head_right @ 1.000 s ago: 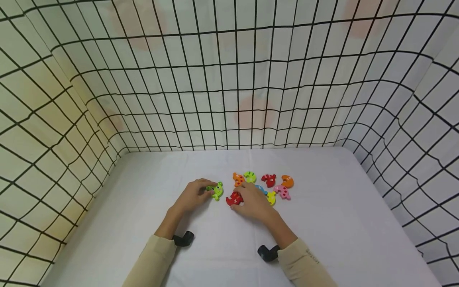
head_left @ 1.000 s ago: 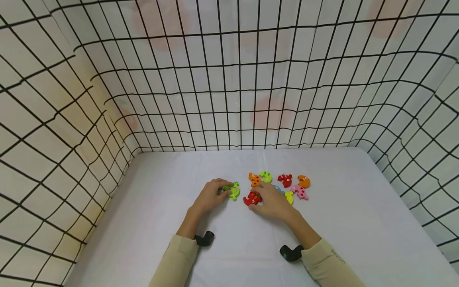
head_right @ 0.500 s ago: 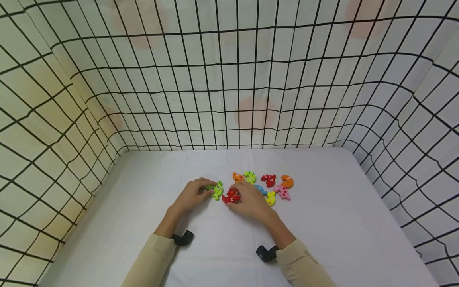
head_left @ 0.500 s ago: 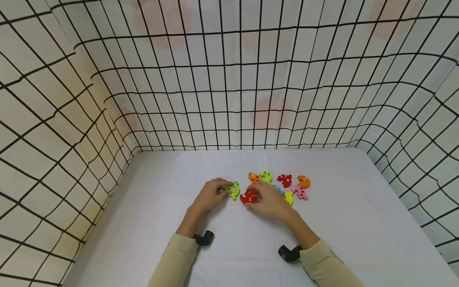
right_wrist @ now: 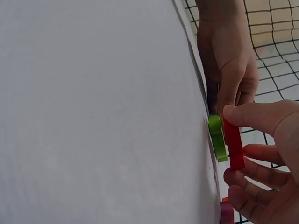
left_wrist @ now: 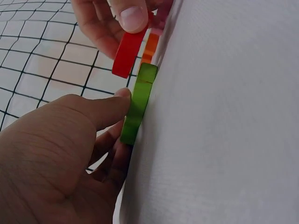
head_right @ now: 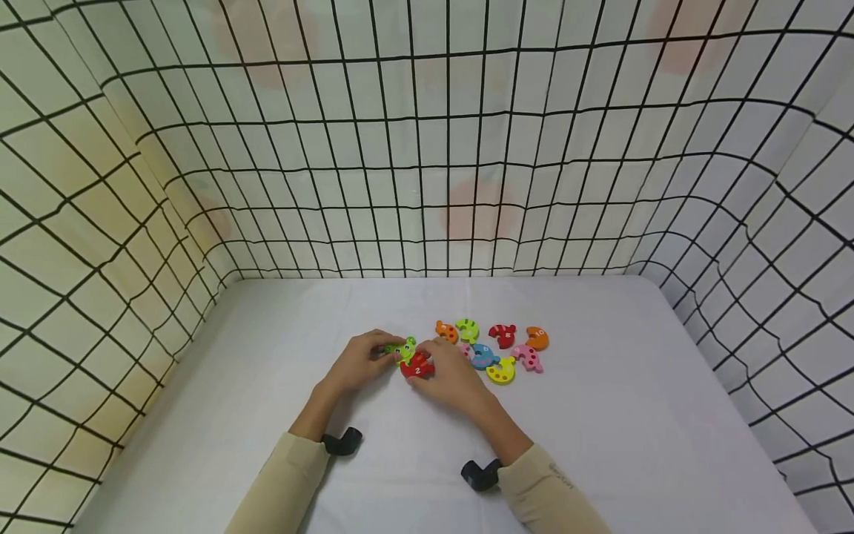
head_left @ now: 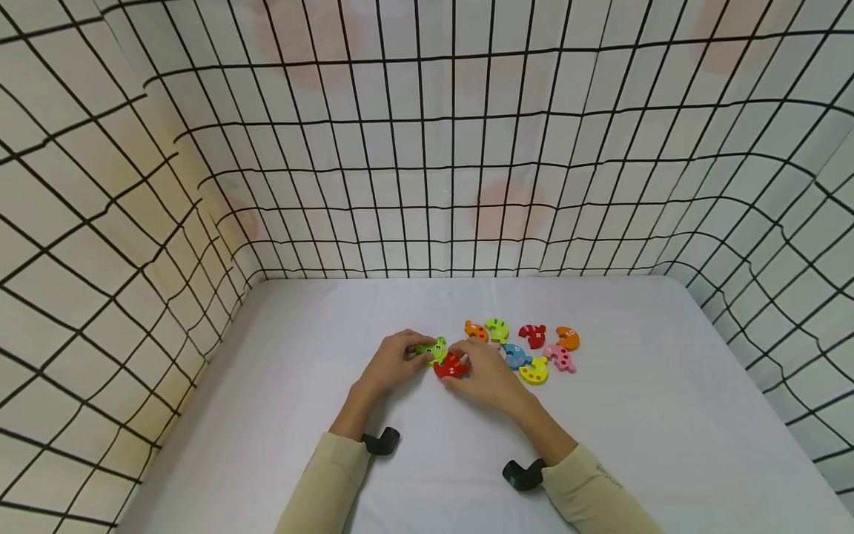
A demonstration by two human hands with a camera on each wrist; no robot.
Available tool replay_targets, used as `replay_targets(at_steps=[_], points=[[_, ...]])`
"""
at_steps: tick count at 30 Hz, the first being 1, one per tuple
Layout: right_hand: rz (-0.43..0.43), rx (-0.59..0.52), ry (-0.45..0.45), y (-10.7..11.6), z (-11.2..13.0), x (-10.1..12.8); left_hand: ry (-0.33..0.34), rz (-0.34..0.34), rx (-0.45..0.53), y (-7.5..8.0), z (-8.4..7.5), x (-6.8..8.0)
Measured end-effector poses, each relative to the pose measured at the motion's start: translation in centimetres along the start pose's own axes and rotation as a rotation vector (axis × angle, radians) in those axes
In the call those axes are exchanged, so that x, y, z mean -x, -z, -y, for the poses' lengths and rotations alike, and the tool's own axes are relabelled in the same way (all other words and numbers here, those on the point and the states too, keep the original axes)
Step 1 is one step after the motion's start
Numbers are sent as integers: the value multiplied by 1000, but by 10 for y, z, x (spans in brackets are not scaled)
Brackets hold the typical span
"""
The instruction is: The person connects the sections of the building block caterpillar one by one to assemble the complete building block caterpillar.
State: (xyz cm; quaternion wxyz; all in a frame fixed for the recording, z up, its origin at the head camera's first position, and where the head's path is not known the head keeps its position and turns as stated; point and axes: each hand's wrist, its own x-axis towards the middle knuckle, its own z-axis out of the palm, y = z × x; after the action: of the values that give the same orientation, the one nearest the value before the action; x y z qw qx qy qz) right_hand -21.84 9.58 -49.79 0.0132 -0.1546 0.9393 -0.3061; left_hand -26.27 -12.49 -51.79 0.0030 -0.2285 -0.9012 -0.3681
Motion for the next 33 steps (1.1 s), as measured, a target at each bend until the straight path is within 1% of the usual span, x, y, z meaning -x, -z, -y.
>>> replay_targets(at_steps=[9, 16, 23, 28, 31, 33], points=[[-11, -30, -29, -4, 9, -2, 6, 1, 17, 0, 3, -2], [-4, -7, -79, -8, 12, -4, 4, 2, 39, -1, 3, -2], [-10, -31, -71, -11, 8, -6, 33, 20, 53, 0, 2, 1], [13, -98, -105, -5, -1, -5, 21, 18, 48, -2, 4, 0], [-13, -121, -99, 4, -11, -4, 12, 13, 45, -2, 4, 0], [-44, -106, -81, 10, -18, -4, 7, 6, 36, -1, 3, 0]])
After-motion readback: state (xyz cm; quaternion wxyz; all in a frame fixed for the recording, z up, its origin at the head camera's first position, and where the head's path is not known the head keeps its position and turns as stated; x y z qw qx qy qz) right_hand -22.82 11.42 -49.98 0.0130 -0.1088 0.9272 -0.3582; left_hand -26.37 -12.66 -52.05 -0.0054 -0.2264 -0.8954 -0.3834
